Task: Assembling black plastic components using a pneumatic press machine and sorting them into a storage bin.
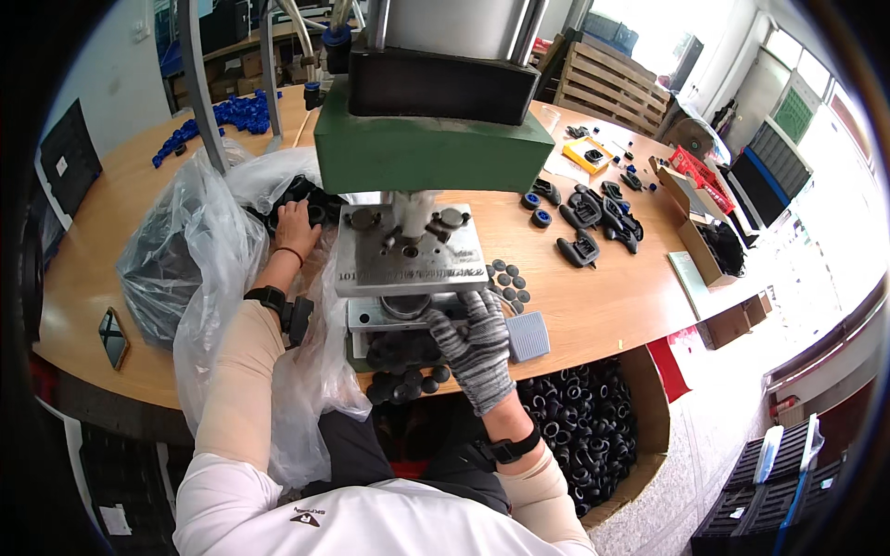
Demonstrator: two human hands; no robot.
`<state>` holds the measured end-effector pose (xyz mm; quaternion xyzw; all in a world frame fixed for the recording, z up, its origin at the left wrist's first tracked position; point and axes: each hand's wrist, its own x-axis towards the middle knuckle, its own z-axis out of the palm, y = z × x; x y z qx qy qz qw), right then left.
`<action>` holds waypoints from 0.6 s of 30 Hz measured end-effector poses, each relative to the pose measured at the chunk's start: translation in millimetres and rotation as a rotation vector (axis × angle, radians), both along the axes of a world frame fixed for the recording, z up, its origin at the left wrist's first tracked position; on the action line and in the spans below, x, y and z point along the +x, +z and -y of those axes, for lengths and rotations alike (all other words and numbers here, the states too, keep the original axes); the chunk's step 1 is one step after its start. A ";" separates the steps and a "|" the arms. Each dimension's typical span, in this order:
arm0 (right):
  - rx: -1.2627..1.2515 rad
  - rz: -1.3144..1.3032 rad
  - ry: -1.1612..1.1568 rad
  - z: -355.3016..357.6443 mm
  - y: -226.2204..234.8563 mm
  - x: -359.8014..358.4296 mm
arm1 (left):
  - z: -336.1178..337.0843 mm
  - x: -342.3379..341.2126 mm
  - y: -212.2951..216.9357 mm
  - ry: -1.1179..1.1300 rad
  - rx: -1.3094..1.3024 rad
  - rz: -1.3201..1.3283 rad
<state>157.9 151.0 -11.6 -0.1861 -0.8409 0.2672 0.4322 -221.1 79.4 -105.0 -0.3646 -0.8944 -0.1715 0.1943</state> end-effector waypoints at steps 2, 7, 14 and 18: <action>-0.034 -0.061 0.041 9.0 23.5 -18.4 | -15.3 18.3 15.3 0.039 0.103 0.087; -0.301 -0.018 0.123 17.6 35.9 -37.0 | 43.7 85.3 64.7 -0.248 0.595 0.438; -0.011 -0.094 -0.087 3.4 -3.9 26.8 | 78.3 229.4 108.8 -0.671 0.633 0.668; -0.396 -0.357 -0.196 -46.2 -83.1 136.4 | 45.1 244.5 106.0 -0.655 0.609 0.376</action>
